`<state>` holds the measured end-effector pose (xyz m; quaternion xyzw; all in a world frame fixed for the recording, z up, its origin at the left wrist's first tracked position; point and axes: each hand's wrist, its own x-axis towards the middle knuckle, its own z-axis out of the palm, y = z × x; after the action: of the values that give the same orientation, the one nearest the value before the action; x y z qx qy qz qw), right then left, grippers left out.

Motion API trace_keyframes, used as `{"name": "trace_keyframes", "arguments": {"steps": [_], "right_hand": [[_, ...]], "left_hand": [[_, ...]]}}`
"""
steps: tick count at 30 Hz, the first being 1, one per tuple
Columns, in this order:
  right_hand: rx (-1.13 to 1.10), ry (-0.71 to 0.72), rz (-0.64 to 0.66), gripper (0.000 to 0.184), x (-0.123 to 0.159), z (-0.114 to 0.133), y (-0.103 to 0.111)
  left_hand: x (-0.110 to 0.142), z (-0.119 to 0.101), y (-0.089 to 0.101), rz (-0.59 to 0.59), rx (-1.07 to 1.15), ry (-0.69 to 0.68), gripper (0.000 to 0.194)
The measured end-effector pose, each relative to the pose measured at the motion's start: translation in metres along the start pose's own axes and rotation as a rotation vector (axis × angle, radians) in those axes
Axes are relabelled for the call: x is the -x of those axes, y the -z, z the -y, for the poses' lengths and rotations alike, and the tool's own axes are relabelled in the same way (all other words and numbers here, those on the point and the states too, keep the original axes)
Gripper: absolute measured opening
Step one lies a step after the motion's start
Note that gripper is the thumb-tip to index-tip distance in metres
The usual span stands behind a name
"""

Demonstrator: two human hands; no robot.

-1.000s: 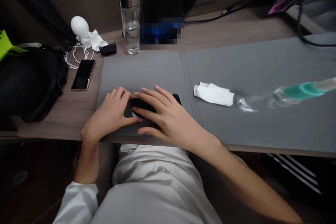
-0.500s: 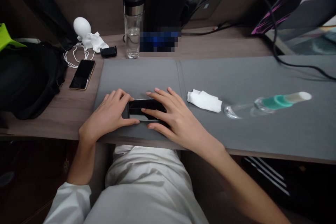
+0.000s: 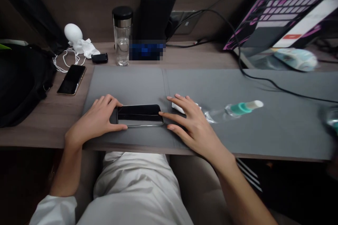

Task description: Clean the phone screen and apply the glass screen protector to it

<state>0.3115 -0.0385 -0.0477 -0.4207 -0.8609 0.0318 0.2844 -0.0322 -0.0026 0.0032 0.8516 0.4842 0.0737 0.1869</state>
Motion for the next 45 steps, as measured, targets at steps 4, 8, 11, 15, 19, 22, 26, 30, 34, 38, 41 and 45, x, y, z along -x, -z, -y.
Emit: {"name": "trace_keyframes", "arguments": {"steps": [4, 8, 11, 15, 19, 22, 26, 30, 34, 38, 41, 45], "right_hand": [[0.085, -0.006, -0.150, 0.045, 0.002, -0.005, 0.002], [0.223, -0.116, -0.154, 0.054, 0.001, -0.008, -0.001], [0.275, -0.137, -0.124, 0.042, 0.003, -0.012, -0.008], [0.294, -0.133, -0.125, 0.034, 0.004, -0.017, -0.013], [0.274, -0.093, -0.269, 0.032, 0.002, -0.005, -0.009], [0.108, -0.007, -0.310, 0.034, -0.002, 0.016, -0.011], [0.073, 0.152, -0.146, 0.037, -0.004, 0.043, -0.018], [0.085, 0.098, -0.078, 0.036, -0.005, 0.051, -0.021], [0.086, 0.055, -0.069, 0.040, -0.014, 0.045, -0.027], [0.088, 0.047, -0.052, 0.042, -0.018, 0.044, -0.028], [0.085, 0.060, -0.052, 0.040, -0.014, 0.049, -0.018], [0.045, 0.085, -0.044, 0.035, -0.013, 0.053, -0.010]], "left_hand": [[-0.001, 0.004, 0.002, 0.010, 0.045, 0.027, 0.062], [-0.002, 0.004, 0.003, 0.036, 0.017, -0.005, 0.074], [-0.004, 0.000, 0.002, 0.034, -0.038, -0.041, 0.080], [-0.007, -0.009, -0.004, 0.007, -0.077, -0.078, 0.073], [-0.011, -0.021, -0.013, -0.034, -0.118, -0.117, 0.071], [-0.012, -0.030, -0.022, -0.077, -0.169, -0.135, 0.069], [-0.012, -0.034, -0.030, -0.112, -0.167, -0.134, 0.066], [-0.011, -0.032, -0.032, -0.118, -0.131, -0.119, 0.066], [-0.010, -0.032, -0.033, -0.105, -0.102, -0.104, 0.064], [-0.009, -0.036, -0.034, -0.112, -0.099, -0.054, 0.064], [-0.009, -0.037, -0.036, -0.125, -0.116, -0.048, 0.066], [-0.010, -0.036, -0.039, -0.140, -0.137, -0.066, 0.070]]}}
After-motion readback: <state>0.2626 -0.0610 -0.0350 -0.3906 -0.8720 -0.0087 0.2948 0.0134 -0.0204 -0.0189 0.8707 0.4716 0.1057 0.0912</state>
